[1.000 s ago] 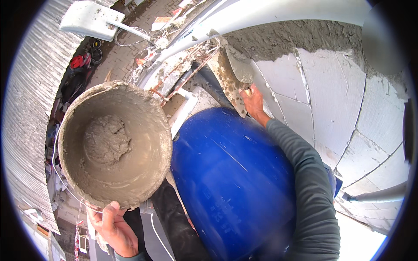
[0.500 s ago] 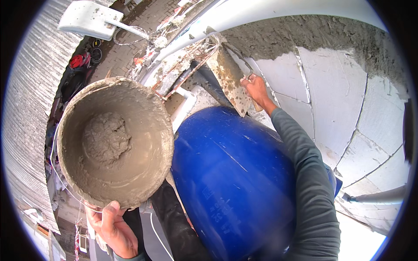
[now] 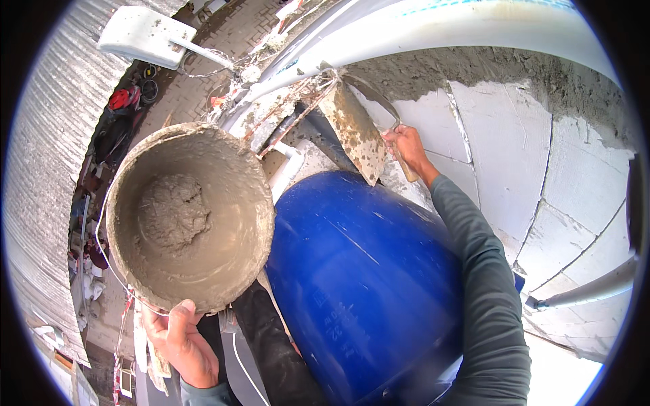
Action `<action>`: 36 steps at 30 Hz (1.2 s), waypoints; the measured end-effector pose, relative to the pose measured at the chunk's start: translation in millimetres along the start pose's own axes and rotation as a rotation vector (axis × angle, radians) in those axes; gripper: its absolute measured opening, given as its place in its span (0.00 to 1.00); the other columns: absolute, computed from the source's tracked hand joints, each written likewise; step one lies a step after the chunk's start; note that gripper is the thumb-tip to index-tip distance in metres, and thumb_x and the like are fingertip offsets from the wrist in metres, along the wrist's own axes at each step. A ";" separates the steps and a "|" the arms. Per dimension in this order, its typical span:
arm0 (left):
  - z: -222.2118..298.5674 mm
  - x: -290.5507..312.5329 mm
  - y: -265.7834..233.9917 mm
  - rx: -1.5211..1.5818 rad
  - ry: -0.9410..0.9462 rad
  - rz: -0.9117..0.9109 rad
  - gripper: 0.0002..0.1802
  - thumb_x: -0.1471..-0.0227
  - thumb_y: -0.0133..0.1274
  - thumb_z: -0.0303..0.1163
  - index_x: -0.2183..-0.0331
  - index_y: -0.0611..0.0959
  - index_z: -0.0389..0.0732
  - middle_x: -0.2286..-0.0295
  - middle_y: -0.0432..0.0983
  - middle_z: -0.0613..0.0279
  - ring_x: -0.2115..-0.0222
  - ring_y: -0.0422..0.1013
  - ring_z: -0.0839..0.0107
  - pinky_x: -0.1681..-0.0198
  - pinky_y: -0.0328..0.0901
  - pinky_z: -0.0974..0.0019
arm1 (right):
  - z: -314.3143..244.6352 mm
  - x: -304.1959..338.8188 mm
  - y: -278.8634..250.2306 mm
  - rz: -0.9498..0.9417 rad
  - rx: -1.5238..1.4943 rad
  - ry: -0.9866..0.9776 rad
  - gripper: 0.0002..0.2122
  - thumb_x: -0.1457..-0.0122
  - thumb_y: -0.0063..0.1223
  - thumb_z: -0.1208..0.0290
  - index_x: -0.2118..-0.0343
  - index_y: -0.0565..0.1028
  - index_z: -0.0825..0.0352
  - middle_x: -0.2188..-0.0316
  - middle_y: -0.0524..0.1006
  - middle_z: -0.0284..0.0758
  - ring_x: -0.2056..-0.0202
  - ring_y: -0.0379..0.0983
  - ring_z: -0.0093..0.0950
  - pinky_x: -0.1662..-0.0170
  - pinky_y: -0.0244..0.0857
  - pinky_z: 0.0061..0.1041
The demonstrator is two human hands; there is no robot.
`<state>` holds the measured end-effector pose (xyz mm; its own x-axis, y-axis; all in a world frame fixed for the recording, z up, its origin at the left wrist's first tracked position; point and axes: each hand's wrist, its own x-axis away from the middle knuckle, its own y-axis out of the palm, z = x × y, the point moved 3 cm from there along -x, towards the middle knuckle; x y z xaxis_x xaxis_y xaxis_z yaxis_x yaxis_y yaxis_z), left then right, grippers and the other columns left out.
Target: The person applies mortar to a wall surface near a blue water tank using a trowel, scooping the material from a bucket and smoothing it against the masonry and around pipes.
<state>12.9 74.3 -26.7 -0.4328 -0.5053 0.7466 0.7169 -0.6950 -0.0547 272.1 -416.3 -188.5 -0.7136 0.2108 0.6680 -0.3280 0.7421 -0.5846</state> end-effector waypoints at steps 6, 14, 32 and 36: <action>-3.4 -1.9 -1.5 0.016 0.032 -0.010 0.29 0.53 0.56 0.24 0.46 0.73 0.36 0.53 0.74 0.54 0.55 0.75 0.61 0.51 0.74 0.55 | -4.8 19.7 -26.0 -0.036 0.023 0.015 0.10 0.41 0.62 0.69 0.70 0.74 0.70 0.78 0.75 0.34 0.80 0.69 0.23 0.80 0.64 0.27; 2.7 -1.7 3.1 0.029 0.004 -0.027 0.29 0.53 0.56 0.23 0.46 0.73 0.38 0.54 0.74 0.57 0.58 0.75 0.66 0.55 0.74 0.61 | -24.9 48.4 -52.7 -0.023 0.051 0.065 0.10 0.40 0.62 0.69 0.69 0.74 0.69 0.77 0.75 0.33 0.80 0.70 0.22 0.80 0.64 0.23; 9.2 0.2 16.1 0.024 0.020 0.018 0.24 0.53 0.54 0.22 0.51 0.75 0.37 0.59 0.75 0.61 0.63 0.73 0.74 0.60 0.70 0.70 | -8.4 57.1 2.7 -0.054 0.213 -0.009 0.11 0.40 0.59 0.66 0.69 0.75 0.71 0.79 0.75 0.36 0.80 0.72 0.25 0.77 0.67 0.30; 1.8 -2.2 8.1 -0.001 0.002 -0.020 0.27 0.53 0.55 0.23 0.49 0.74 0.36 0.55 0.74 0.56 0.59 0.75 0.65 0.56 0.75 0.59 | 14.9 7.6 55.5 0.096 0.429 -0.157 0.14 0.41 0.58 0.64 0.70 0.76 0.74 0.82 0.77 0.40 0.80 0.75 0.30 0.73 0.69 0.34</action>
<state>20.6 70.7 -27.6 -0.4483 -0.4926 0.7459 0.7076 -0.7054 -0.0406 239.3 -382.9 -222.7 -0.8276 0.1425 0.5429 -0.4585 0.3864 -0.8003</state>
